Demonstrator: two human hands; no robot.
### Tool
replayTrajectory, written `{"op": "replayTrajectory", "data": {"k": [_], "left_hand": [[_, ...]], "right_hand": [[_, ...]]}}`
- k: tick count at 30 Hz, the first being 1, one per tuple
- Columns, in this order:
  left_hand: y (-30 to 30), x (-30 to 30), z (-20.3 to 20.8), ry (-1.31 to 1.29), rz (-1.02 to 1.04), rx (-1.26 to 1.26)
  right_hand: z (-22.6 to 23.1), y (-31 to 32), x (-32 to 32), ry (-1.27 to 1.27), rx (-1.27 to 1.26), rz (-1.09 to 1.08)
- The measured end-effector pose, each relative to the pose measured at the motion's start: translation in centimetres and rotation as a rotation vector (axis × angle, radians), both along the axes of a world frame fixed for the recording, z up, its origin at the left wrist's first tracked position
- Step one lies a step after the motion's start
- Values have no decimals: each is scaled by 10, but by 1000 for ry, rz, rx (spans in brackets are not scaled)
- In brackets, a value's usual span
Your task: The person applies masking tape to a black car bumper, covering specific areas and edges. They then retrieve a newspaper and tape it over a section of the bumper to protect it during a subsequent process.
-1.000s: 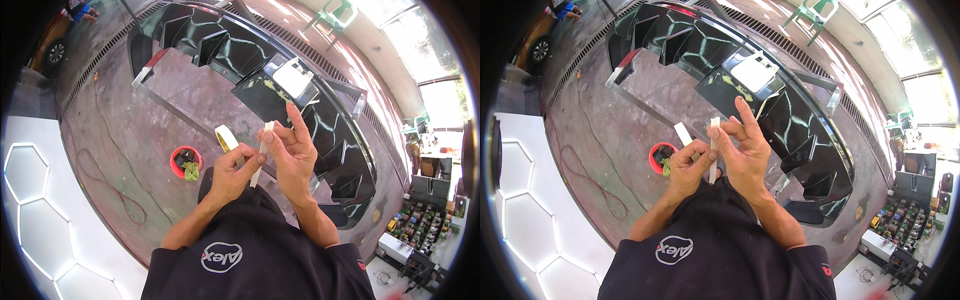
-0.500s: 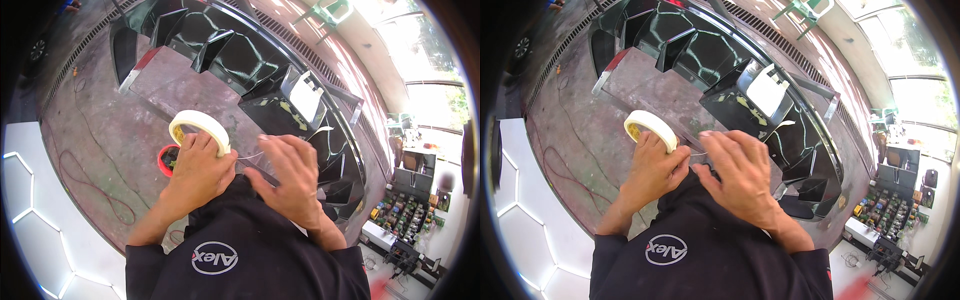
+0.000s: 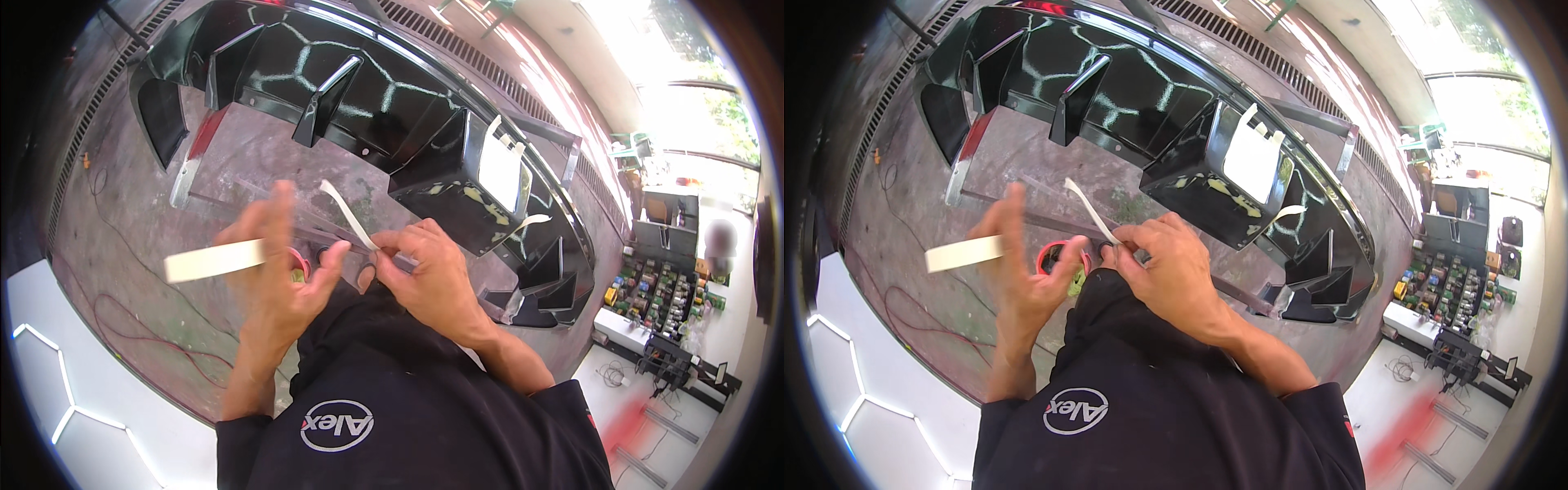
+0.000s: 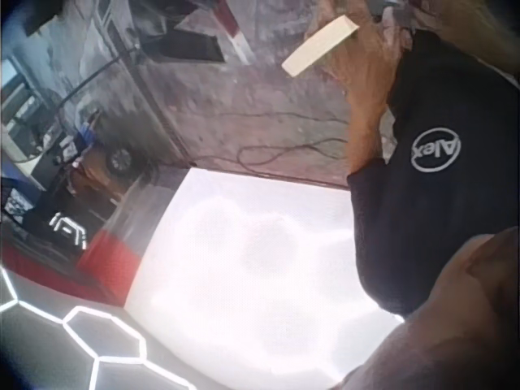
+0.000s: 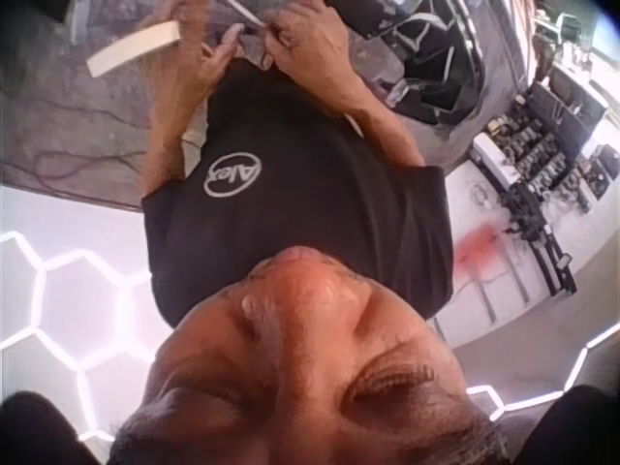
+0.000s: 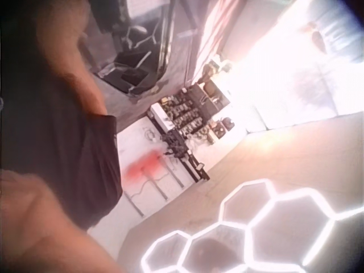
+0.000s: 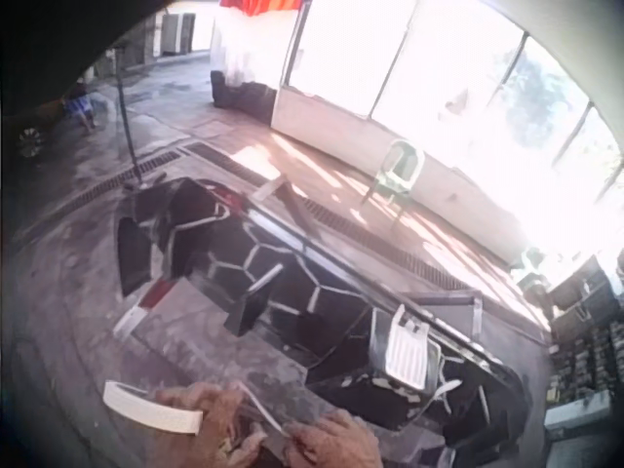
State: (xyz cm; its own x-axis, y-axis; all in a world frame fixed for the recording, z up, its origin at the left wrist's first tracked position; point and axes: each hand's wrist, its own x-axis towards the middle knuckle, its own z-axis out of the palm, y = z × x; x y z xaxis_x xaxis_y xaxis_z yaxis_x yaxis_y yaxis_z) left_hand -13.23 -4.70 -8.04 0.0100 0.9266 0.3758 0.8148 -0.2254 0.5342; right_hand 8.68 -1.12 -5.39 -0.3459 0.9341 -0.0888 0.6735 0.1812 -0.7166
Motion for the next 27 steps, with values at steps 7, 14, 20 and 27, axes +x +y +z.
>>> {"op": "replayTrajectory", "data": {"k": [7, 14, 20, 27], "left_hand": [[2, 30, -27, -1212, -100, -551], [17, 43, -37, -1354, -142, -494], [26, 31, -35, -1250, -340, -455], [38, 21, -44, -1402, -442, -537]], "right_hand": [[-5, 8, -25, 961, -558, -463], [-8, 3, -34, 1109, -496, -575], [-7, 10, -24, 1238, -544, -654], [22, 36, 3, 763, -39, -502]]}}
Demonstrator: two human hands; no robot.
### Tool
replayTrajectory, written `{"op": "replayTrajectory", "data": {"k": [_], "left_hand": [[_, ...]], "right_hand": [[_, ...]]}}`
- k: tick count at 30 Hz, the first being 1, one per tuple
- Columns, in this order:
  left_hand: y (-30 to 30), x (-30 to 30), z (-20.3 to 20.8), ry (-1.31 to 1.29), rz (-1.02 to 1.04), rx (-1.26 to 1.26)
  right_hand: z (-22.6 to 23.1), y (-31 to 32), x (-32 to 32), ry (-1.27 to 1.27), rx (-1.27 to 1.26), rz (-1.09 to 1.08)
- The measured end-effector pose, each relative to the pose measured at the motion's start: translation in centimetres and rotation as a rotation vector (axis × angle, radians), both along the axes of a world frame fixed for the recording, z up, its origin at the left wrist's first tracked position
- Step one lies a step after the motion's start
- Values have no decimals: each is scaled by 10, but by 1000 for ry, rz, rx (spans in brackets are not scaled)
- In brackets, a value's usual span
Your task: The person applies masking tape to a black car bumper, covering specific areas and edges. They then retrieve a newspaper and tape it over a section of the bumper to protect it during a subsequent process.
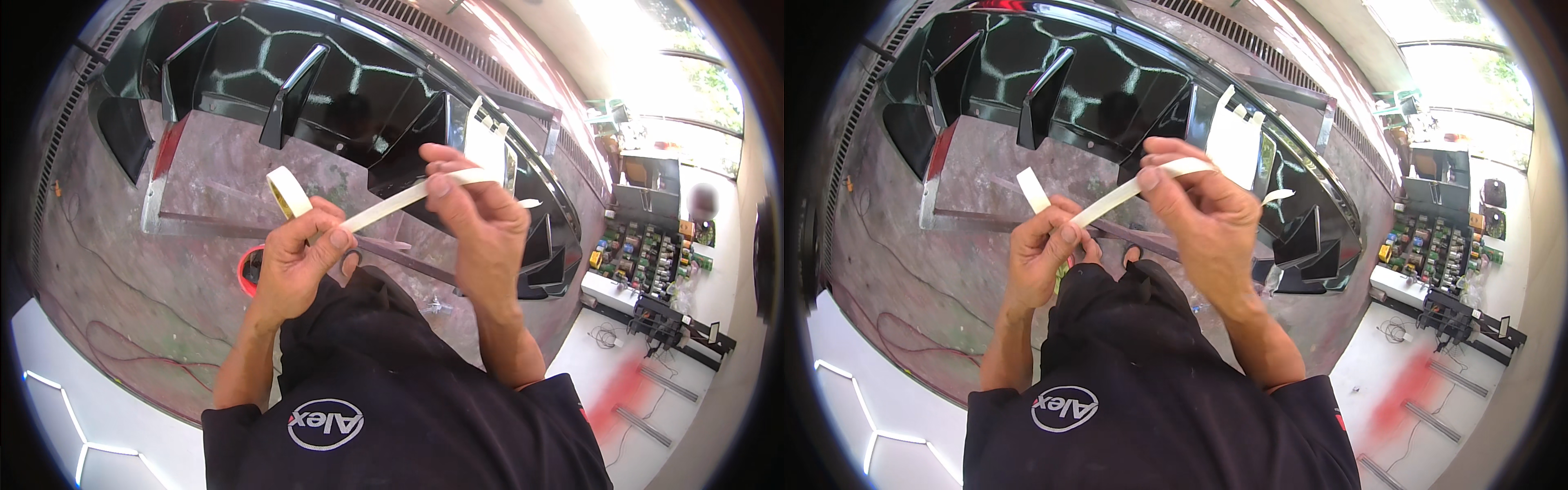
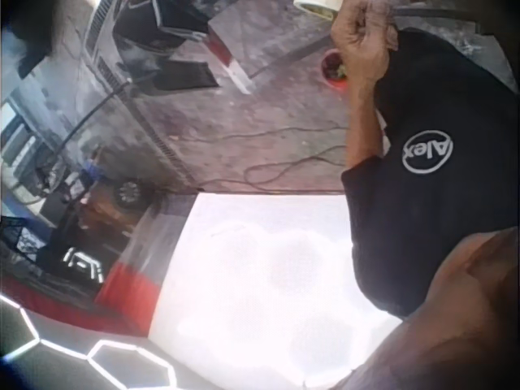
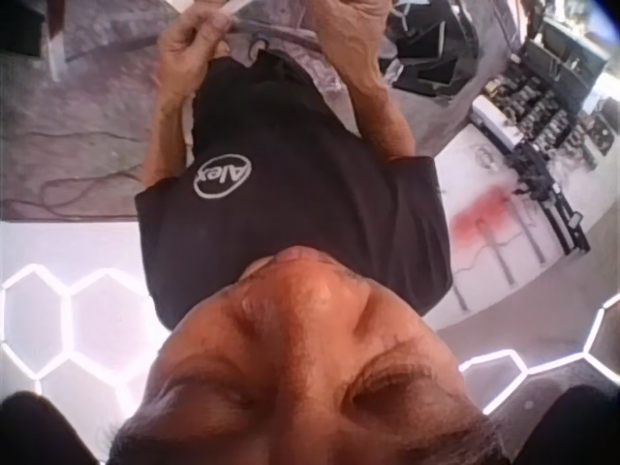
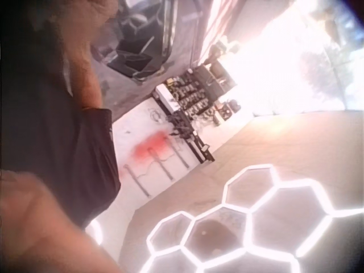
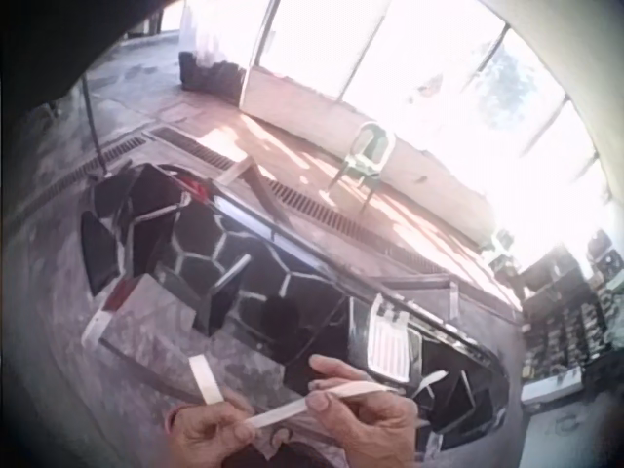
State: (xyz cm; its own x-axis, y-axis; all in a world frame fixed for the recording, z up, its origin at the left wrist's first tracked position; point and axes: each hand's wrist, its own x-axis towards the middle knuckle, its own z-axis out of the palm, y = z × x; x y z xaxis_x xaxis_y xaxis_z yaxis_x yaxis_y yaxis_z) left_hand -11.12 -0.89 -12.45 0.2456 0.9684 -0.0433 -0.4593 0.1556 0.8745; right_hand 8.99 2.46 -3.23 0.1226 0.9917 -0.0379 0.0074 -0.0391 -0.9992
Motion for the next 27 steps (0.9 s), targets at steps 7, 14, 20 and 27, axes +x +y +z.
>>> {"op": "replayTrajectory", "data": {"k": [7, 14, 20, 27], "left_hand": [[30, 12, -33, 157, -46, -176], [44, 39, -65, 123, -78, -386], [52, 41, -77, 118, -161, -406], [60, 40, -75, 136, -186, -403]], "right_hand": [[25, 37, 16, -855, 63, -5], [25, 52, 10, -1264, 21, 65], [27, 54, 10, -1493, 9, 94], [28, 56, 11, -1484, -12, 99]]}}
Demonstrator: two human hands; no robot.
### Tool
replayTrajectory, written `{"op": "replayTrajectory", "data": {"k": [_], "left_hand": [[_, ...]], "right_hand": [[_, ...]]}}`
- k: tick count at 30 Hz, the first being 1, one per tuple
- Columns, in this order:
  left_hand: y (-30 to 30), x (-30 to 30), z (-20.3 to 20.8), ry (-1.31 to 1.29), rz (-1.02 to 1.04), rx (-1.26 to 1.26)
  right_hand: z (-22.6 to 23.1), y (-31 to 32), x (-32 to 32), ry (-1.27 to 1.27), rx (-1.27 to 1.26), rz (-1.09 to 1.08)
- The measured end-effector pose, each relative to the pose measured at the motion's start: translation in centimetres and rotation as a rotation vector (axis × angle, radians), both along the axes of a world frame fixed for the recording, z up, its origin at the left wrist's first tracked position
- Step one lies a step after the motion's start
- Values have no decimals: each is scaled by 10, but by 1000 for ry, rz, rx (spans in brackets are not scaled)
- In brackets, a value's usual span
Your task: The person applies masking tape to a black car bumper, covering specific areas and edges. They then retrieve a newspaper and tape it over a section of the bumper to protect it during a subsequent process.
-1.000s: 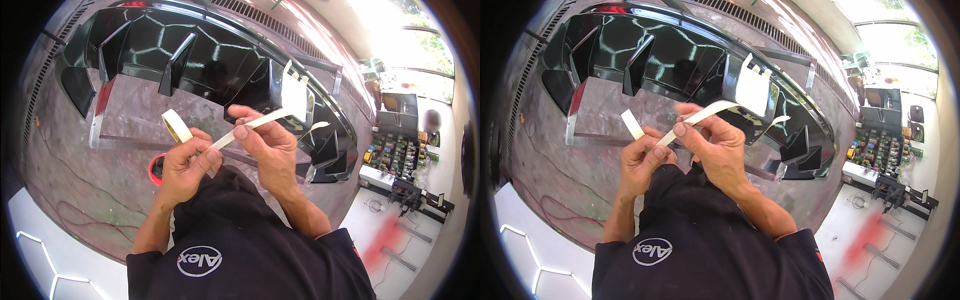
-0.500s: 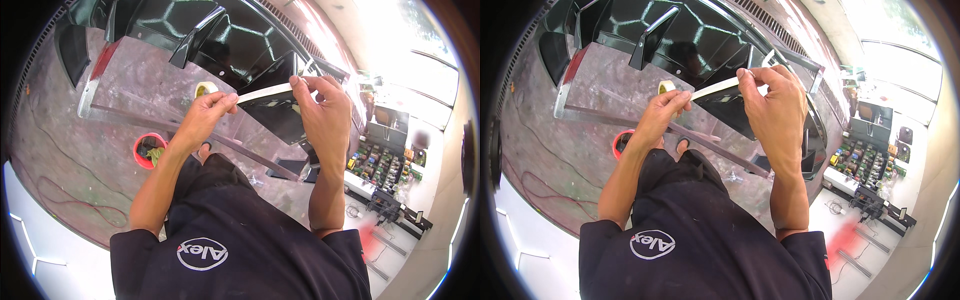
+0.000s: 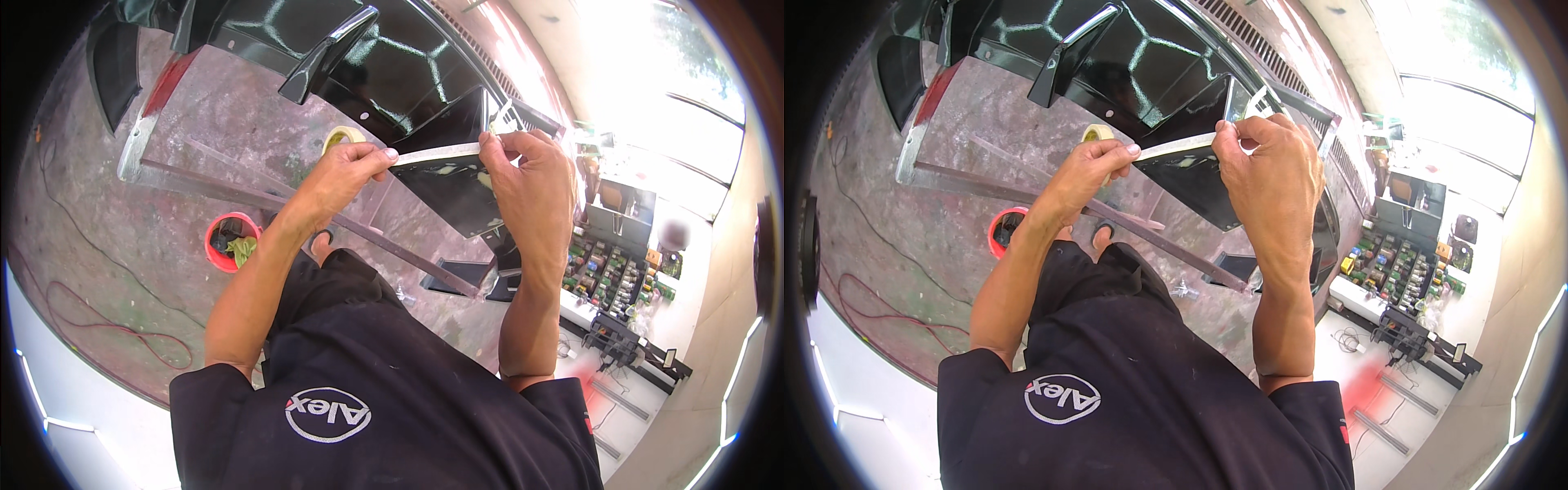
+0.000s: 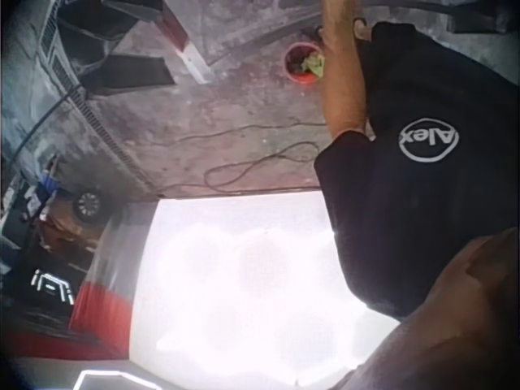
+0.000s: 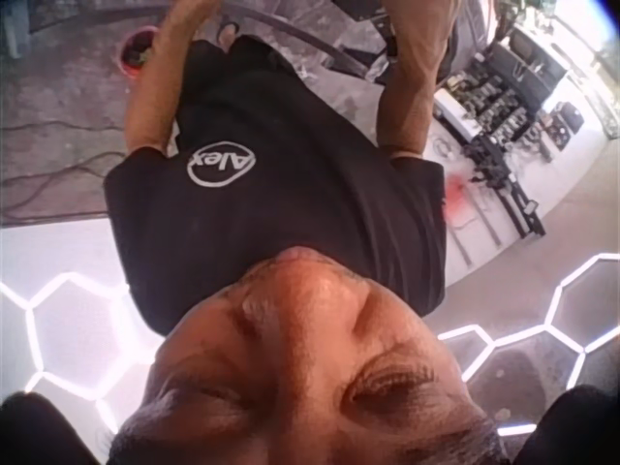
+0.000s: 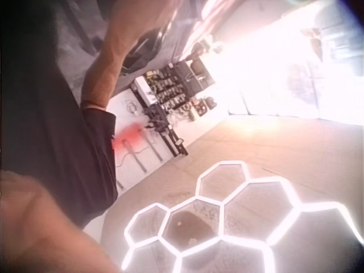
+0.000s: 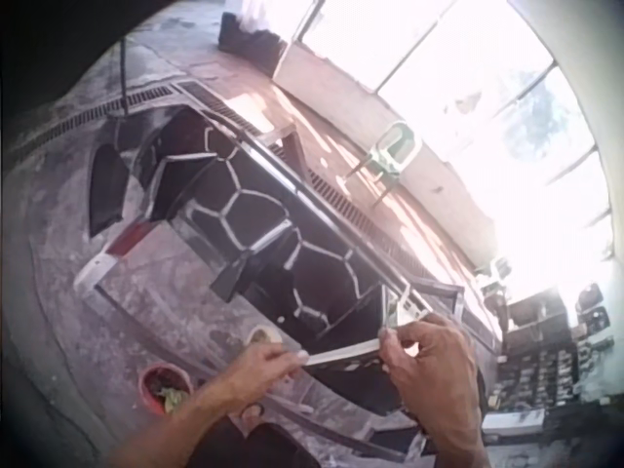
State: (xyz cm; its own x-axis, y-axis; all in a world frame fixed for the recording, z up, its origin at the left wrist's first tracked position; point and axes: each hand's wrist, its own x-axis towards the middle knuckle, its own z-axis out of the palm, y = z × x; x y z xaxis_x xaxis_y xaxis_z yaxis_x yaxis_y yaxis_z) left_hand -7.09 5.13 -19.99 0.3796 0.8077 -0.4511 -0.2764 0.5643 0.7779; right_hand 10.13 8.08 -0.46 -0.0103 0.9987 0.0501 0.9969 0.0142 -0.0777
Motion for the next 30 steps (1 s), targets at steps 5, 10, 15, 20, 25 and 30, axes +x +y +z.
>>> {"op": "replayTrajectory", "data": {"k": [5, 10, 15, 20, 25, 30], "left_hand": [[2, 1, -1, -76, 1, -59], [6, -1, -6, -112, -37, -57], [8, 0, -7, -114, -50, -53], [8, 0, -7, -98, -47, -56], [9, 1, -10, -90, -51, -59], [9, 2, -12, -92, -48, -64]], "right_hand": [[4, 3, -2, 34, -63, -54], [7, 6, -5, 49, -97, -85], [7, 8, -4, 65, -114, -97], [3, 9, -1, 54, -94, -65], [-1, 11, 0, 3, -83, -28], [-2, 13, -2, 6, -103, -34]]}}
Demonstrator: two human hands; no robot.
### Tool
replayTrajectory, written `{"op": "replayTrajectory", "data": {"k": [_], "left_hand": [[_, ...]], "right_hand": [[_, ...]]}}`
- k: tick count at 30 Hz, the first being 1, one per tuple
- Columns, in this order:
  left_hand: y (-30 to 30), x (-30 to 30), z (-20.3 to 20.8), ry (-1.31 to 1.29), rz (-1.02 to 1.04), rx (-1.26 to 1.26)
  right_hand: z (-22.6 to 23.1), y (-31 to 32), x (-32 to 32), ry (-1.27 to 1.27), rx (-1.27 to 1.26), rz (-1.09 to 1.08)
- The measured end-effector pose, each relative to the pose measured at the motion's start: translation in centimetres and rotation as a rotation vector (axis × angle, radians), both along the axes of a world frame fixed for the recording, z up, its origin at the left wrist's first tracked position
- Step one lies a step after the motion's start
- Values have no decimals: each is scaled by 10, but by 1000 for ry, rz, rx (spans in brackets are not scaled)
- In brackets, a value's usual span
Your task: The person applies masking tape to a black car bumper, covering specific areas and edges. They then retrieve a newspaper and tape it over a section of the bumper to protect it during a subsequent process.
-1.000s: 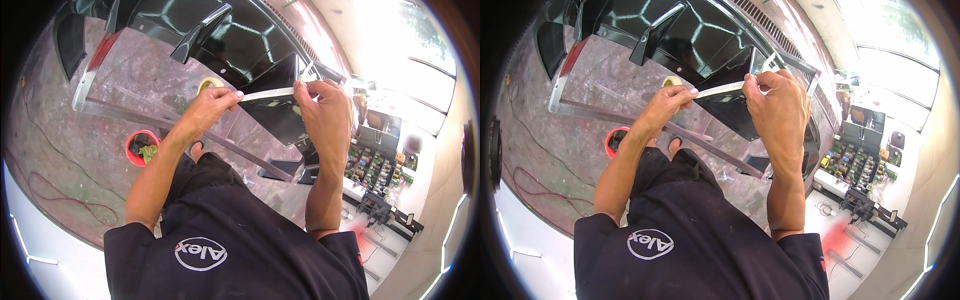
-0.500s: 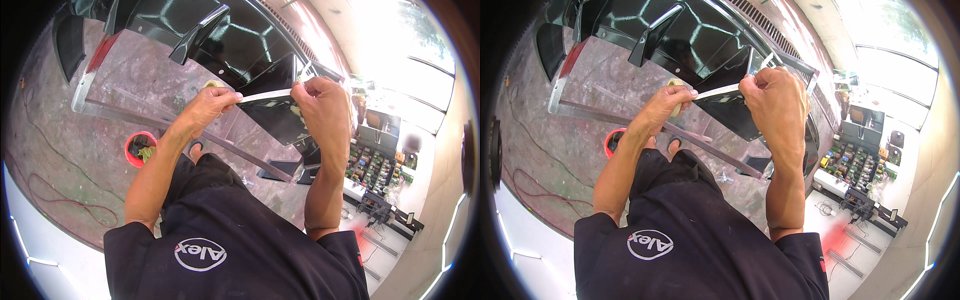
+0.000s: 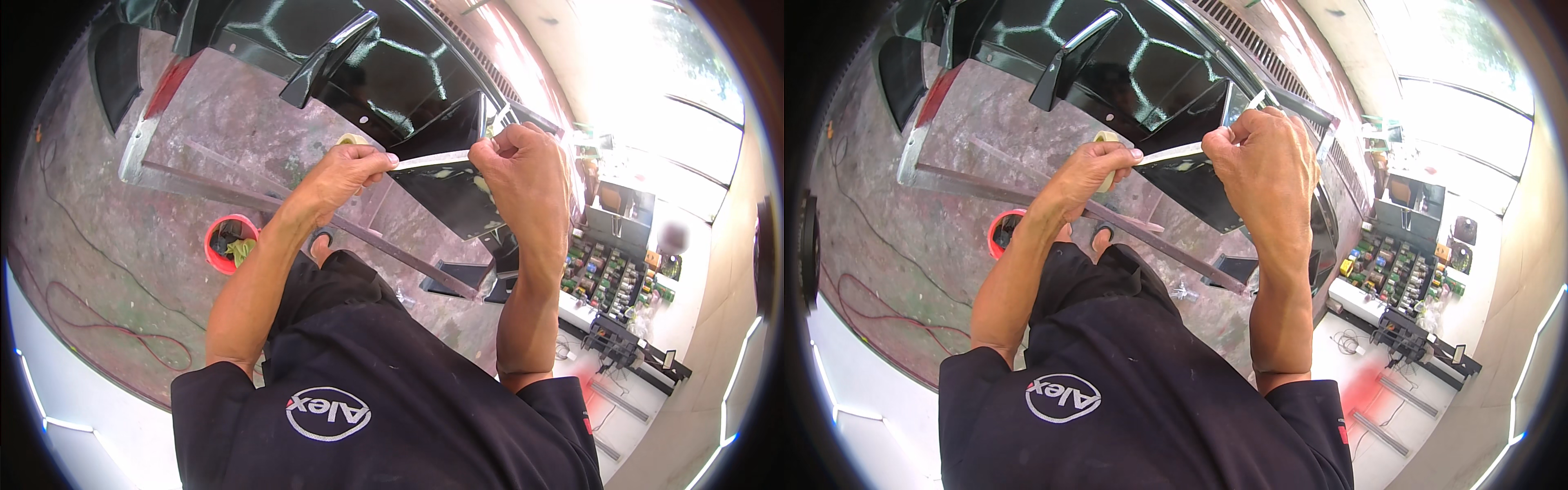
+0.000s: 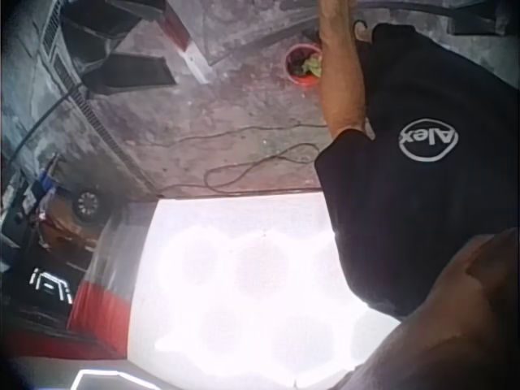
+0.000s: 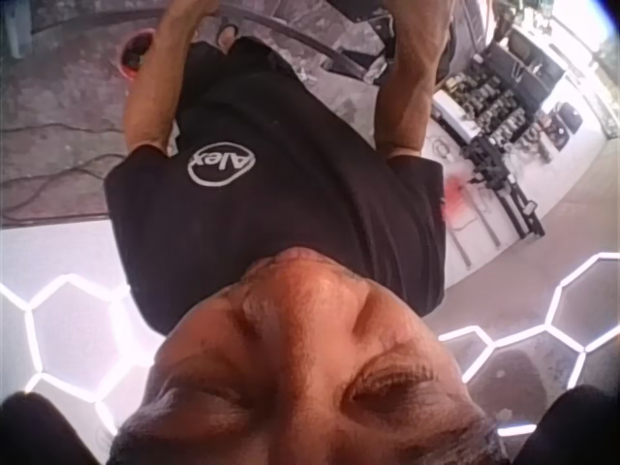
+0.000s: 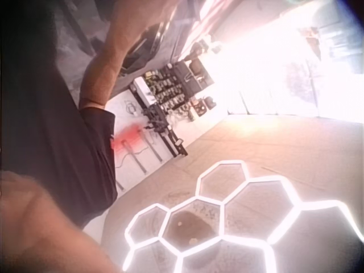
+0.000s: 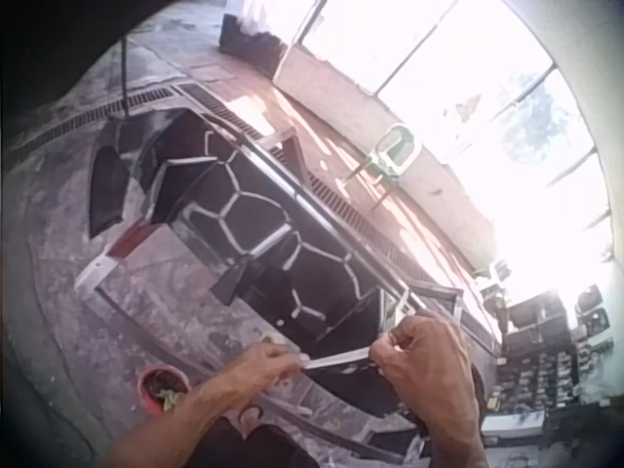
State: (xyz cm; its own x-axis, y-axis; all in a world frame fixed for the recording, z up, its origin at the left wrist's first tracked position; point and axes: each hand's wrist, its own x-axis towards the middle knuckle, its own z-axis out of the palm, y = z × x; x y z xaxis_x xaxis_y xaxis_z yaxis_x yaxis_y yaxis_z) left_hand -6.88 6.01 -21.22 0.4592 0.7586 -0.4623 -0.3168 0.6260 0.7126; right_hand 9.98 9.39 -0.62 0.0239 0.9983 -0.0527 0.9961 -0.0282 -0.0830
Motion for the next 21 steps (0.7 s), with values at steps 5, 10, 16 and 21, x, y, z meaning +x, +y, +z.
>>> {"op": "replayTrajectory", "data": {"k": [5, 10, 16, 21], "left_hand": [[0, 1, 2, 16, 11, -3], [-1, -1, 0, 40, 0, 32], [-6, 0, -8, -88, 1, -19], [-17, 7, -6, 173, 199, 84]], "right_hand": [[-1, 2, -1, -13, -23, -12], [-1, 3, -1, 14, -21, -52], [2, 4, 0, 22, -45, -66], [15, 7, 4, 112, -83, -161]]}}
